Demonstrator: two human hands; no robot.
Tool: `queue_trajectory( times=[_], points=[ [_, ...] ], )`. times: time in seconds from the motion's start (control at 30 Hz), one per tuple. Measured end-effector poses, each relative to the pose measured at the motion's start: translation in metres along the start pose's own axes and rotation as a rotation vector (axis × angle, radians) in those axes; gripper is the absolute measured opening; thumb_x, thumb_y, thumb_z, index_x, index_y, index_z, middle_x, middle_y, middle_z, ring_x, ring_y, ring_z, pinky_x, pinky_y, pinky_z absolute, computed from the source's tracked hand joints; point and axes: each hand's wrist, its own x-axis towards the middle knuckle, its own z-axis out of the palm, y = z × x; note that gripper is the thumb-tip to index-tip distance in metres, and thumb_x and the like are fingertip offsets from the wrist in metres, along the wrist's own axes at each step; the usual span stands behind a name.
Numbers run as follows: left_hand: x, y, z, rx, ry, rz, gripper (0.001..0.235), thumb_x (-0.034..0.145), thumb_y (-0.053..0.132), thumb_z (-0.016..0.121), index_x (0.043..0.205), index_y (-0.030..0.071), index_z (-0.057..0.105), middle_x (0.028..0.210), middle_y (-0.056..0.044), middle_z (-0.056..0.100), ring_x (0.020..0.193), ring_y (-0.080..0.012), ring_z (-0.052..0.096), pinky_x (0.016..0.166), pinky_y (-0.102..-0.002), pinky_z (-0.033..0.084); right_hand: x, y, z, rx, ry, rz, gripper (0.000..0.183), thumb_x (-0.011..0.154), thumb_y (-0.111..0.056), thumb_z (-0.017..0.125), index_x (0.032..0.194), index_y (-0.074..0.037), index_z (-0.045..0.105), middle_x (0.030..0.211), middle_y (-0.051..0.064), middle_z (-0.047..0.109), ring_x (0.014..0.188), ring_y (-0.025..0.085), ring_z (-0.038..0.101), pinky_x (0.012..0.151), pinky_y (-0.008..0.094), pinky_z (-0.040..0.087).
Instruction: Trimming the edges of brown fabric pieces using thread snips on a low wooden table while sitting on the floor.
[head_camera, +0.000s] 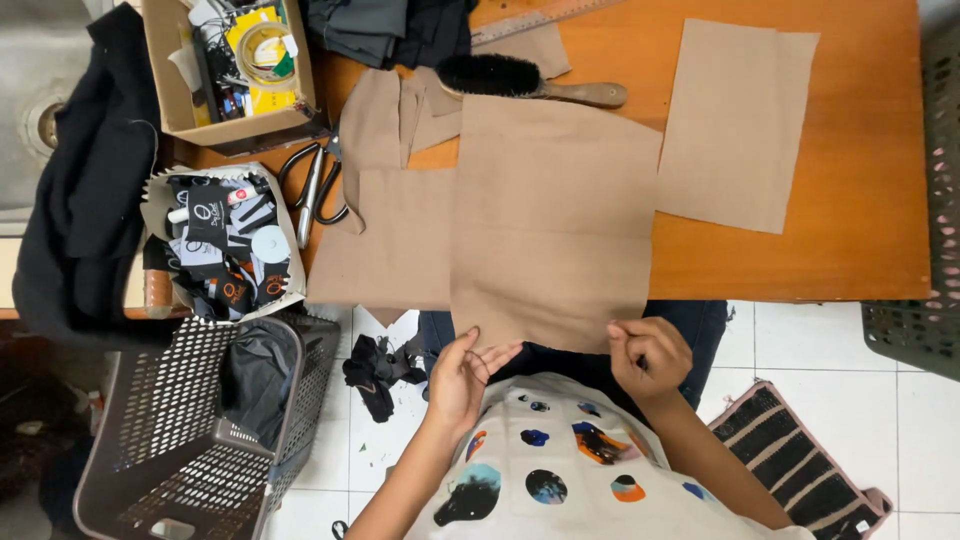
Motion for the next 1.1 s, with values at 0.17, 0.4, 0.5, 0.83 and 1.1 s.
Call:
queue_trajectory(
  times=[0.17,0.4,0.5,0.83,1.1],
  points=[
    [0.001,-0.019,0.001,0.070,-0.058,-0.057,0.022,0.080,0.009,0.054,0.061,-0.001,0.055,0.070,-0.016,0.059,0.079,-0.0305,0.060,0.083,-0.045,0.043,0.036,-0.042,0.017,0.072,-0.331,-0.279,0.028,0.075,-0.015,0.068,0.059,-0.007,0.046,0.092,0.011,0.064,0.085,0.027,0.061,0.072,0.036,0.050],
    [-0.010,-0.001,0.019,0.117,-0.084,-0.067,0.043,0.077,0.009,0.055,0.042,0.014,0.030,0.045,0.007,0.023,0.061,-0.0210,0.064,0.090,-0.048,0.045,0.046,-0.041,0.017,0.079,-0.329,-0.359,0.026,0.075,0.008,0.058,0.056,-0.002,0.044,0.079,0.013,0.064,0.076,0.023,0.064,0.063,0.027,0.054],
    [-0.013,0.008,0.023,0.137,-0.069,-0.085,0.041,0.076,0.009,0.056,0.045,0.014,0.029,0.043,0.008,0.024,0.077,-0.0416,0.064,0.087,-0.046,0.046,0.032,-0.026,0.011,0.065,-0.317,-0.252,0.034,0.073,0.008,0.058,0.049,-0.004,0.037,0.074,0.012,0.063,0.064,0.020,0.064,0.053,0.026,0.051],
    [-0.004,0.009,-0.003,0.201,0.121,-0.061,0.023,0.075,0.015,0.054,0.056,0.011,0.041,0.059,-0.018,0.060,0.071,-0.0440,0.065,0.075,-0.046,0.051,0.016,0.006,-0.028,-0.108,-0.382,-0.057,0.040,0.073,-0.020,0.066,0.049,-0.009,0.036,0.067,0.007,0.060,0.056,0.015,0.058,0.048,0.025,0.045],
    [0.000,0.010,-0.012,0.213,0.166,-0.032,0.019,0.076,0.012,0.054,0.060,0.008,0.044,0.056,-0.011,0.054,0.069,-0.0430,0.065,0.072,-0.040,0.052,0.035,0.028,-0.034,-0.350,-0.333,0.094,0.044,0.077,-0.010,0.069,0.048,-0.008,0.036,0.088,0.005,0.066,0.071,0.018,0.058,0.055,0.023,0.045]
  ],
)
